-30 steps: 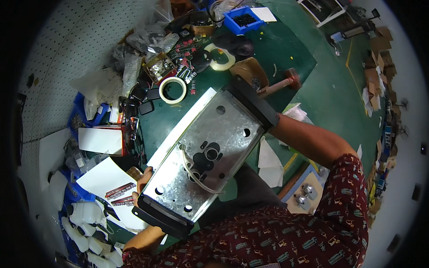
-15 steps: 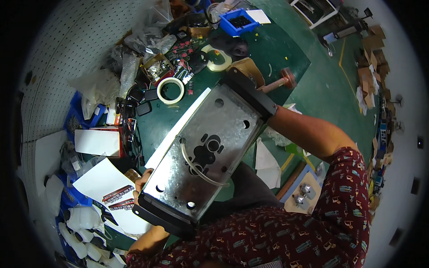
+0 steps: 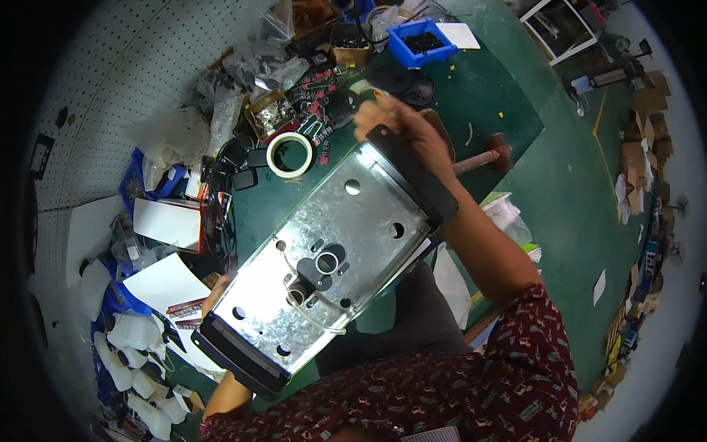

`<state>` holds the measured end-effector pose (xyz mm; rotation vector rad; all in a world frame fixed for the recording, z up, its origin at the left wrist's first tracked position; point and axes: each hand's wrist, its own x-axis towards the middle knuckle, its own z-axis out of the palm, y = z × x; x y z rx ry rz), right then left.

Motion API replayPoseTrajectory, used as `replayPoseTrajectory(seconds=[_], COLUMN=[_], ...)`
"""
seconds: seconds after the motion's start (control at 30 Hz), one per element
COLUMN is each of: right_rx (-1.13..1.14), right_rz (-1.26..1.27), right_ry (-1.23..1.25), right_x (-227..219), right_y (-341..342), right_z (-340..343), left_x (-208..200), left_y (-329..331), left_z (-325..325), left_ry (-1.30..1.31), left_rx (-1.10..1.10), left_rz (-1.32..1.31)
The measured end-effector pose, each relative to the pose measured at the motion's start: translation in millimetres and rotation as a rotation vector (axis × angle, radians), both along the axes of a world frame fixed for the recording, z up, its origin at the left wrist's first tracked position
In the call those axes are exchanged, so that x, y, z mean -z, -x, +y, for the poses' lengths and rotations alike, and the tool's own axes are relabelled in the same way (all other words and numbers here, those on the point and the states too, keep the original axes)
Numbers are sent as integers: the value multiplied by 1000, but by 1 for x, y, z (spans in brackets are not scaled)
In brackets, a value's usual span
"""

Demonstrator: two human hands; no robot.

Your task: The person assembles a green rectangular electronic device on a cluttered workbench. They unpack the device, use a cordless drill to fasten screws into a metal chassis, attach a black plastic component, and secure it with additional screws. The person handles screws, a drill, and the device throughout the process.

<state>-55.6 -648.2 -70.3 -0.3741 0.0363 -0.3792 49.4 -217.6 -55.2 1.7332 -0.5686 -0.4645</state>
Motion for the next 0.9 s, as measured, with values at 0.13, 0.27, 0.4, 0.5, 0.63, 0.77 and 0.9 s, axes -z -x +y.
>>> replayPoseTrajectory(seconds=[0.13, 0.27, 0.4, 0.5, 0.63, 0.77, 0.9], right_rx=[86, -133, 42, 147, 155, 160, 152], right_rz=[91, 16, 19, 131, 125, 87, 88], right_ry=[37, 176, 277, 255, 283, 387, 348], right_x=[-45, -41, -31, -45, -49, -49, -48], right_y=[2, 15, 18, 22, 27, 28, 30], right_z=[20, 10, 19, 32, 35, 29, 26], left_x=[3, -14, 15, 18, 5, 11, 12], left_y=[4, 7, -2, -1, 10, 8, 5], left_z=[10, -5, 20, 20, 8, 1, -2], left_ry=[71, -126, 197, 281, 385, 553, 509], left_rx=[33, 20, 153, 156, 105, 143, 144], left_rz=[-34, 136, 291, 296, 215, 299, 259])
